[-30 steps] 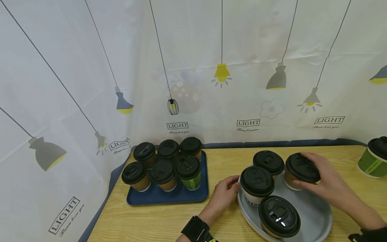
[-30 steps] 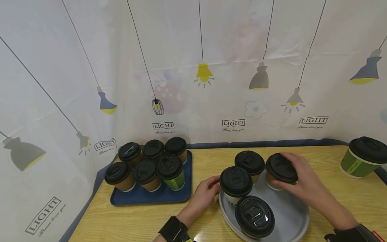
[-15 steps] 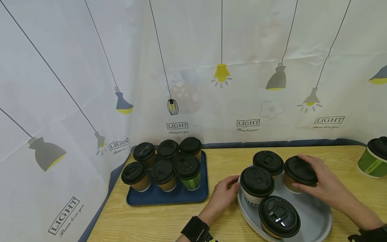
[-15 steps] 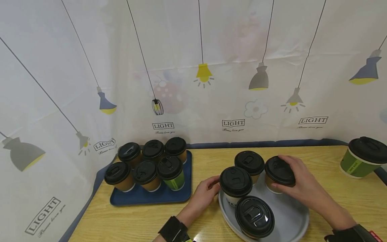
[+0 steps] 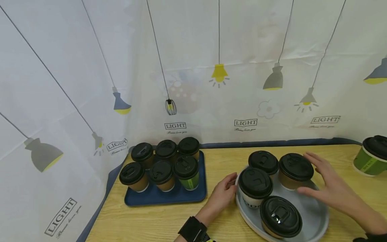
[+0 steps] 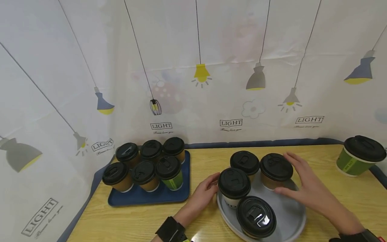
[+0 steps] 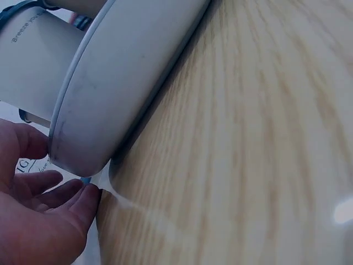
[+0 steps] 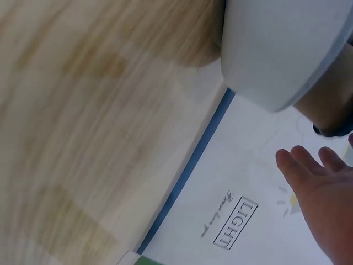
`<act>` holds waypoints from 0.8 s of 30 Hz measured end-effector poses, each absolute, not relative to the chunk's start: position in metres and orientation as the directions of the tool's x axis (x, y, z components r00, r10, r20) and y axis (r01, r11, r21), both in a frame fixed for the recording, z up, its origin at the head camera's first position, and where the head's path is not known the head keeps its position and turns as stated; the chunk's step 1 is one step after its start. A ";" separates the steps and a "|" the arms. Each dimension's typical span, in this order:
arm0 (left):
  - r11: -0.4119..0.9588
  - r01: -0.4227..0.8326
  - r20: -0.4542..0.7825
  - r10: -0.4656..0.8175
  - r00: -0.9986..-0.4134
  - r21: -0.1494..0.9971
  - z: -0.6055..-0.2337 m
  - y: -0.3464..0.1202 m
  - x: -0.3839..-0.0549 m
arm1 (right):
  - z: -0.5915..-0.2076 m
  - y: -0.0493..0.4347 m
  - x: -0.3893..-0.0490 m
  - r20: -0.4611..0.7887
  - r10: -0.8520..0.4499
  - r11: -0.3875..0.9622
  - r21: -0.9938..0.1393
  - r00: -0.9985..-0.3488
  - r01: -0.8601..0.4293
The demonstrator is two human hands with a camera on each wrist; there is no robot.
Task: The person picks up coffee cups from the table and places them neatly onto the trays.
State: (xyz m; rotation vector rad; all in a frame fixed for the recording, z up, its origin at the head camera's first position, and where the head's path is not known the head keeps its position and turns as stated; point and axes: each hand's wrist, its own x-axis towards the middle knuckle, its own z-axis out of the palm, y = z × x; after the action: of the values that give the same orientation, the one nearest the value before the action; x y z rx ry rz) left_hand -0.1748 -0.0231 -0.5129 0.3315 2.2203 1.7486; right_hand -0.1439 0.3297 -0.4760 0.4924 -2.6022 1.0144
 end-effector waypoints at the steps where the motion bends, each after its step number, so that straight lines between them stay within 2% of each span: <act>1: 0.227 -0.008 -0.092 0.363 -0.927 0.974 -0.512 -0.024 -0.174 | -0.476 0.331 -0.143 0.408 -0.196 0.690 -0.589 -0.892 -0.420; 8: 0.191 -0.040 -0.108 0.365 -0.925 0.981 -0.506 -0.032 -0.170 | -0.477 0.343 -0.137 0.474 -0.085 0.662 -0.630 -0.876 -0.405; 15: 0.325 -0.010 -0.106 0.278 -0.955 0.946 -0.500 -0.041 -0.168 | -0.475 0.346 -0.133 0.514 0.043 0.662 -0.657 -0.857 -0.361; 24: 0.225 -0.071 -0.145 0.330 -0.933 0.972 -0.503 -0.034 -0.175 | -0.472 0.357 -0.135 0.584 0.107 0.683 -0.631 -0.805 -0.367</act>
State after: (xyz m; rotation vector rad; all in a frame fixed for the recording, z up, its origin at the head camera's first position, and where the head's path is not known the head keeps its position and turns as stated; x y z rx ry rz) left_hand -0.1747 -0.0343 -0.5031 0.2409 2.1843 1.7596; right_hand -0.1352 0.3566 -0.4716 0.1992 -2.2948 1.0356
